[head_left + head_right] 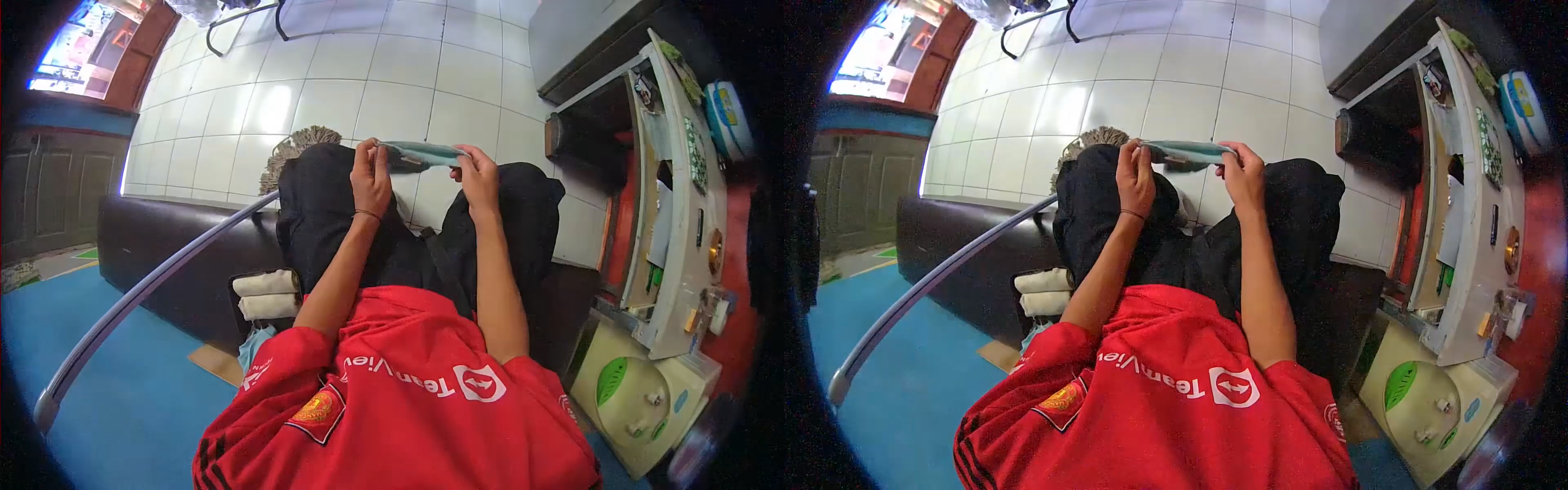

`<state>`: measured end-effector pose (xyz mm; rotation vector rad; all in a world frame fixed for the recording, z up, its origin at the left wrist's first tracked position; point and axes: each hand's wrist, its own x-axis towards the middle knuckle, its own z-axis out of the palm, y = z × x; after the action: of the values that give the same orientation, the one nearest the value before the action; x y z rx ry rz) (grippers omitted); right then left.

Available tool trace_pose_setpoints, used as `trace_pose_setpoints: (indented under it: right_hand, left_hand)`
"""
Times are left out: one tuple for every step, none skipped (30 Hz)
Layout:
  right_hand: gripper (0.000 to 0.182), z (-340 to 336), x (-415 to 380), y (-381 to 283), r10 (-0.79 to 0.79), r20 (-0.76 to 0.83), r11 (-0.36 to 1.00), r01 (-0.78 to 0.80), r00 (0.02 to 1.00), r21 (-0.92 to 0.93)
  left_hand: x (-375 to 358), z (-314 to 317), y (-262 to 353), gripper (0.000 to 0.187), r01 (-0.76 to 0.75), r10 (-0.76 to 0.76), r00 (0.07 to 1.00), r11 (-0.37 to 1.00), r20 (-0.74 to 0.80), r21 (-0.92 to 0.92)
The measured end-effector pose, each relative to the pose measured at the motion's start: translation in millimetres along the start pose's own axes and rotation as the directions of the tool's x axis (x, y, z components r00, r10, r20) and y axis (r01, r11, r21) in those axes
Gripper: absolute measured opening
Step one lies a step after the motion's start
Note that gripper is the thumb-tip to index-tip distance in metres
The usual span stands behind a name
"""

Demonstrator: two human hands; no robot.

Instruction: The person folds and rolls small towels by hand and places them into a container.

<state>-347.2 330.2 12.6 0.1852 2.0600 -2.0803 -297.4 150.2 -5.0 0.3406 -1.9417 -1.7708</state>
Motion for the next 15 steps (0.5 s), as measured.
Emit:
trace_pose_setpoints:
  right_hand:
    - [0.028, 1, 1, 2, -0.016, 0.025, 0.999, 0.015, 1.0, 0.037]
    - [0.028, 1, 0, 5, -0.013, 0.028, 0.999, 0.012, 1.0, 0.038]
    - [0.027, 2, -2, 0, -0.083, 0.074, 0.993, 0.076, 0.994, 0.089]
    - [0.027, 1, -3, -3, -0.157, 0.114, 0.98, 0.14, 0.981, 0.142]
    - [0.027, 2, -4, -3, -0.157, 0.112, 0.98, 0.141, 0.981, 0.139]
    - [0.026, 4, -5, -2, -0.216, 0.1, 0.976, 0.212, 0.971, 0.05]
    - [0.026, 5, -6, 0, -0.276, 0.095, 0.959, 0.28, 0.957, -0.039]
    - [0.026, 5, -5, 0, -0.277, 0.096, 0.959, 0.281, 0.956, -0.037]
    - [0.026, 4, -6, -1, -0.275, 0.088, 0.95, 0.285, 0.957, -0.125]
    - [0.027, 2, -6, -2, -0.274, 0.08, 0.935, 0.285, 0.958, -0.212]
    - [0.027, 1, -7, -3, -0.273, 0.079, 0.935, 0.284, 0.959, -0.214]
    - [0.025, 1, -10, -9, -0.277, 0.06, 0.907, 0.281, 0.959, -0.314]
    - [0.025, 1, -11, -13, -0.282, 0.041, 0.87, 0.274, 0.959, -0.41]
    - [0.025, 1, -10, -13, -0.282, 0.042, 0.87, 0.274, 0.958, -0.41]
    - [0.024, 2, -8, -12, -0.322, 0.019, 0.851, 0.298, 0.947, -0.433]
  left_hand:
    - [1, -1, 0, 0.016, 0.0, 0.0, 1.0, 1.0, -0.005, 0.004]
    - [1, -1, 0, 0.016, -0.024, 0.022, 0.999, 0.999, -0.048, -0.034]
    - [2, 0, -2, 0.016, -0.049, 0.042, 0.995, 0.996, -0.09, -0.073]
    - [2, -1, -3, 0.016, -0.047, 0.04, 0.995, 0.996, -0.089, -0.076]
    - [3, -4, -4, 0.017, -0.012, 0.008, 0.998, 0.998, -0.069, -0.063]
    - [4, -7, -6, 0.019, 0.022, -0.025, 0.998, 0.999, -0.051, -0.047]
    - [4, -7, -8, 0.019, 0.021, -0.024, 0.998, 0.999, -0.052, -0.046]
    - [6, -6, -11, 0.018, -0.008, 0.004, 0.997, 0.999, -0.079, -0.044]
    - [6, -6, -11, 0.018, -0.036, 0.031, 0.994, 0.998, -0.105, -0.042]
    - [6, -6, -11, 0.018, -0.035, 0.031, 0.994, 0.998, -0.105, -0.043]
    - [5, -6, -10, 0.018, -0.012, 0.007, 0.995, 0.999, -0.1, -0.05]
    - [5, -5, -8, 0.018, 0.01, -0.016, 0.995, 0.998, -0.094, -0.057]
    - [5, -4, -7, 0.018, 0.011, -0.016, 0.995, 0.998, -0.094, -0.058]
    - [5, -3, -5, 0.018, 0.0, -0.008, 0.995, 0.997, -0.101, -0.079]
    - [6, -3, -4, 0.018, -0.011, 0.0, 0.994, 0.995, -0.108, -0.1]
